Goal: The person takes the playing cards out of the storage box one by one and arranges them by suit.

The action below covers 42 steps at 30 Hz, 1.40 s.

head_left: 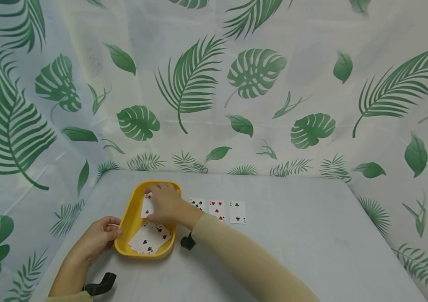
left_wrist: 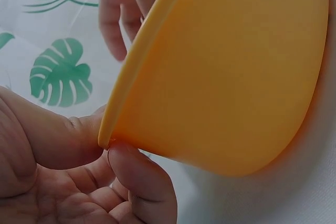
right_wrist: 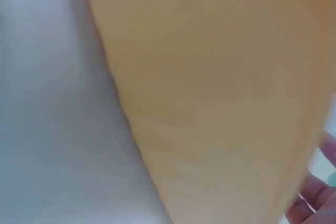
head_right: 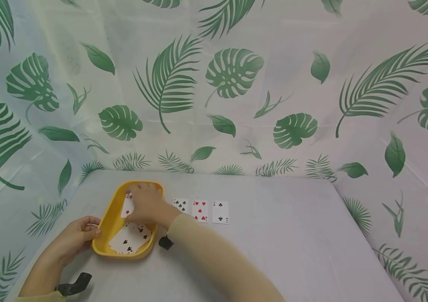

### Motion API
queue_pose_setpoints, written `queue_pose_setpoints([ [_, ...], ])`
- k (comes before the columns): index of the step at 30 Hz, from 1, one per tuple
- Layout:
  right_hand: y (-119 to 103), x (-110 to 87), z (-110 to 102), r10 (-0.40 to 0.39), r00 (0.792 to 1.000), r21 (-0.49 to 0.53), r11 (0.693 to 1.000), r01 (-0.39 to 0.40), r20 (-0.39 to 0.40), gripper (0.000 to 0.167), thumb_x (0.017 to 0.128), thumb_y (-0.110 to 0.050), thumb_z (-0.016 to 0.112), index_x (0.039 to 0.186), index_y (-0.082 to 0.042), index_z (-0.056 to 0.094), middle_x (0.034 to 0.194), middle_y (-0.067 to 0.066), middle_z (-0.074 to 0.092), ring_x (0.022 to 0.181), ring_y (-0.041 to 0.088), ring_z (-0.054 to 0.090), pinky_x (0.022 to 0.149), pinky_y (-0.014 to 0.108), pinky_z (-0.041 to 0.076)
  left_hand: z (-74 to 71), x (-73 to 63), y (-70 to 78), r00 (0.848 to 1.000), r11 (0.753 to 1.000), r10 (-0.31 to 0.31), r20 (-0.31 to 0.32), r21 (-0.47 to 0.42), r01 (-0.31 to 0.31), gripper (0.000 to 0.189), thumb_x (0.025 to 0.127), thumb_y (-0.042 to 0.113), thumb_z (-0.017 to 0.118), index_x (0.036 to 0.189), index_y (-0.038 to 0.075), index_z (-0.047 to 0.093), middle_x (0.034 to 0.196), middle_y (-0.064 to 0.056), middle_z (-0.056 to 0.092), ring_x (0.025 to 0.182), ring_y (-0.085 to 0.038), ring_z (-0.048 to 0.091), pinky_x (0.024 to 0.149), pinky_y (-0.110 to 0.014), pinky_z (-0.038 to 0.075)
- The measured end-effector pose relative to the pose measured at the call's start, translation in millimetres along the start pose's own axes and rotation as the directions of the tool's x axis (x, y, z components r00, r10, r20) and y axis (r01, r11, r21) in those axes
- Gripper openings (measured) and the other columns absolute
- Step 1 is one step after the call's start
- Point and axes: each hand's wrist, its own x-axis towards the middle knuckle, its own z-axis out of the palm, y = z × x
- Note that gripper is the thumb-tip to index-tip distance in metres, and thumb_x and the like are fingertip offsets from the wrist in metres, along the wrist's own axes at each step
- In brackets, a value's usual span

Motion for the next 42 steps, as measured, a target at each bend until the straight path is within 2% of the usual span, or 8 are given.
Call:
queue_pose_setpoints([
  [3, 6.7, -10.7, -10.2, -0.016, 1.0, 0.061, 0.998, 0.016, 0.008, 0.076, 0.083, -0.053, 0.088, 0.147, -0.032, 0.054, 0.155, -0.003, 0.053, 0.145, 0.025, 0.045, 0.117, 0.052, 0.042, 0.6, 0.0, -0.1, 1.0, 1.0, 0.002, 0.003, 0.0, -0.002, 0.039, 0.104, 0.004, 0.064, 0.137, -0.007, 0.048, 0.096, -0.01, 0.064, 0.08, -0.02, 0.06, 0.068, -0.029, 0.054],
  [7, 20.2, -28.9, -22.9, -0.017, 1.0, 0.135, 0.991, 0.016, 0.007, 0.077, 0.082, -0.048, 0.091, 0.148, -0.03, 0.055, 0.15, -0.004, 0.056, 0.136, 0.02, 0.048, 0.116, 0.047, 0.044, 1.6, -0.3, -0.9, 1.0, 1.0, 0.006, 0.004, 0.007, -0.006, 0.039, 0.104, 0.005, 0.064, 0.138, -0.007, 0.048, 0.097, -0.011, 0.064, 0.081, -0.021, 0.06, 0.069, -0.03, 0.055],
  [13, 47.5, -54.7, -37.2, -0.018, 1.0, 0.18, 0.984, 0.019, -0.011, 0.075, 0.085, -0.04, 0.089, 0.149, -0.028, 0.053, 0.154, -0.003, 0.052, 0.135, 0.02, 0.046, 0.12, 0.048, 0.042, 1.2, -0.2, -0.6, 1.0, 1.0, 0.005, -0.01, 0.008, -0.005, 0.038, 0.105, 0.006, 0.063, 0.137, -0.007, 0.049, 0.098, -0.011, 0.064, 0.081, -0.021, 0.06, 0.068, -0.03, 0.054],
  [22, 94.9, -103.9, -51.5, 0.002, 0.998, 0.253, 0.967, 0.016, -0.069, 0.076, 0.082, -0.033, 0.09, 0.149, -0.03, 0.053, 0.155, -0.004, 0.052, 0.134, 0.021, 0.046, 0.113, 0.05, 0.045, 1.1, -0.3, -0.9, 1.0, 1.0, -0.005, -0.013, 0.011, 0.005, 0.039, 0.105, 0.006, 0.064, 0.138, -0.006, 0.048, 0.098, -0.01, 0.064, 0.082, -0.021, 0.06, 0.069, -0.03, 0.054],
  [28, 132.1, -137.9, -49.8, 0.043, 0.994, 0.255, 0.967, -0.016, -0.098, 0.075, 0.081, -0.029, 0.091, 0.146, -0.032, 0.054, 0.151, -0.007, 0.054, 0.135, 0.02, 0.046, 0.111, 0.054, 0.042, 2.0, 0.1, -0.6, 1.0, 1.0, -0.008, -0.012, 0.0, 0.008, 0.038, 0.105, 0.006, 0.064, 0.138, -0.006, 0.049, 0.099, -0.011, 0.064, 0.083, -0.021, 0.061, 0.07, -0.03, 0.055],
  [34, 166.7, -169.3, -46.7, 0.131, 0.986, 0.228, 0.968, -0.104, -0.105, 0.076, 0.079, -0.027, 0.093, 0.145, -0.03, 0.057, 0.15, -0.006, 0.055, 0.137, 0.022, 0.048, 0.113, 0.057, 0.041, 1.4, 0.8, 1.1, 1.0, 1.0, -0.005, -0.006, 0.008, 0.005, 0.039, 0.105, 0.006, 0.064, 0.139, -0.006, 0.048, 0.099, -0.011, 0.064, 0.082, -0.021, 0.06, 0.069, -0.03, 0.055],
  [42, 203.3, -189.8, -41.4, 0.171, 0.98, 0.172, 0.973, -0.152, -0.098, 0.072, 0.08, -0.024, 0.091, 0.143, -0.027, 0.058, 0.149, -0.003, 0.057, 0.14, 0.027, 0.049, 0.112, 0.061, 0.041, 1.2, 1.9, 0.4, 1.0, 1.0, -0.016, -0.007, 0.003, 0.016, 0.041, 0.105, 0.006, 0.064, 0.14, -0.007, 0.047, 0.102, -0.014, 0.065, 0.083, -0.022, 0.061, 0.07, -0.029, 0.056],
])
